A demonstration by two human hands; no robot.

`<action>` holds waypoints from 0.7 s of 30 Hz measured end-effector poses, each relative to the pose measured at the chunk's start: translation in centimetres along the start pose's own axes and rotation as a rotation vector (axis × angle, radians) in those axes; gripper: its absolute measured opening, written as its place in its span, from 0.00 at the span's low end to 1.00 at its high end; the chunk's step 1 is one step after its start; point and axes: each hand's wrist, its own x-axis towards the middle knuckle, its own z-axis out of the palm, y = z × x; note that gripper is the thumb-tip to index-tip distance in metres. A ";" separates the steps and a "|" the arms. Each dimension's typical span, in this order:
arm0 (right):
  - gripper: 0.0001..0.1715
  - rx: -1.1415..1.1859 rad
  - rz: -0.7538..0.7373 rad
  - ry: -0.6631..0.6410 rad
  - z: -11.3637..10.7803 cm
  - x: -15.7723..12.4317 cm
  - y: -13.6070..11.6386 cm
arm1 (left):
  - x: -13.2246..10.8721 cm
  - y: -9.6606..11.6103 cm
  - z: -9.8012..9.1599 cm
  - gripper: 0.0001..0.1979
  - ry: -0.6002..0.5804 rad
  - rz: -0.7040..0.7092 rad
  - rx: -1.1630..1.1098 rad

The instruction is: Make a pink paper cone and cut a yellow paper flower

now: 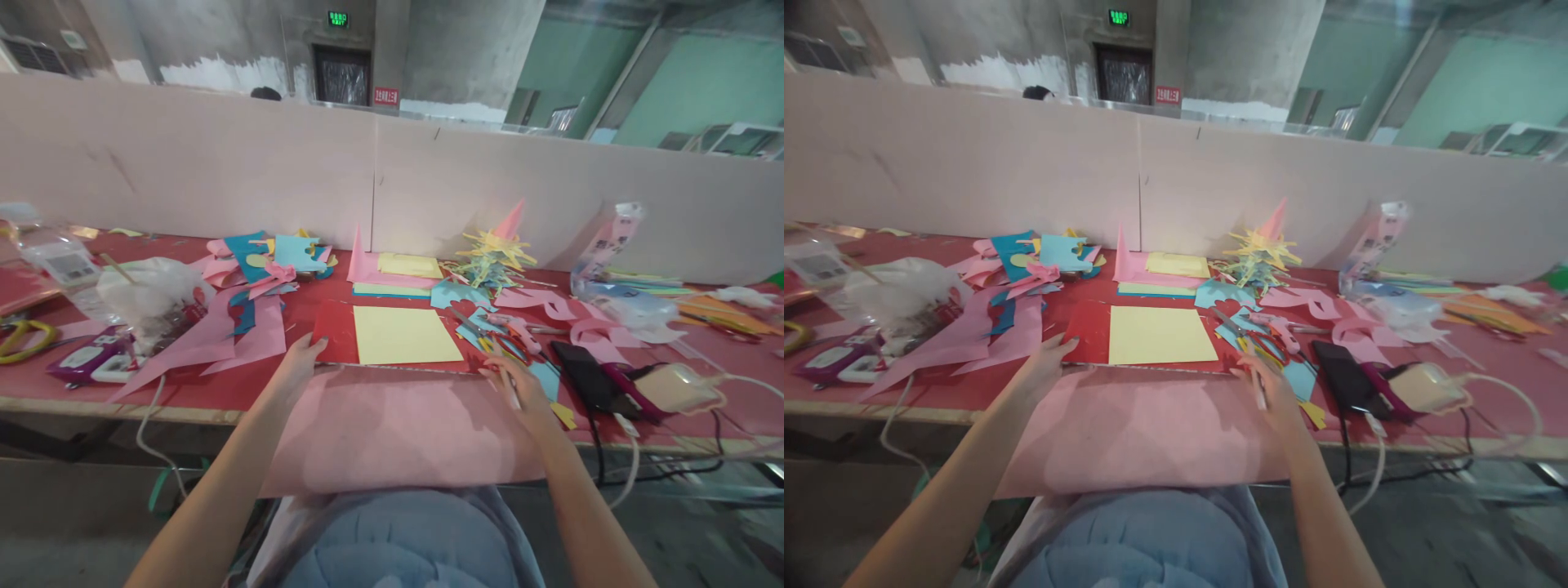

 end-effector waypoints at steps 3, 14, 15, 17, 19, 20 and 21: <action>0.10 -0.046 0.016 0.034 0.1 0.1 1.1 | 0.1 -0.5 -0.3 0.09 -0.004 -0.009 0.013; 0.24 -0.215 0.057 0.004 0.5 1.3 3.1 | 0.4 -1.9 -0.6 0.11 0.015 -0.120 0.021; 0.24 -0.225 0.063 0.007 0.5 1.4 3.3 | 0.4 -2.0 -0.7 0.12 0.019 -0.121 0.022; 0.23 -0.232 0.077 0.003 0.6 1.5 3.7 | 0.4 -2.1 -0.7 0.12 0.023 -0.114 0.018; 0.22 -0.243 0.099 0.009 0.7 1.5 4.2 | 0.5 -2.2 -0.7 0.11 0.019 -0.109 0.008; 0.21 -0.252 0.110 0.021 0.8 1.5 4.4 | 0.5 -2.1 -0.7 0.11 0.019 -0.111 0.007; 0.21 -0.261 0.118 0.035 0.8 1.5 4.6 | 0.5 -2.1 -0.6 0.11 0.022 -0.116 0.006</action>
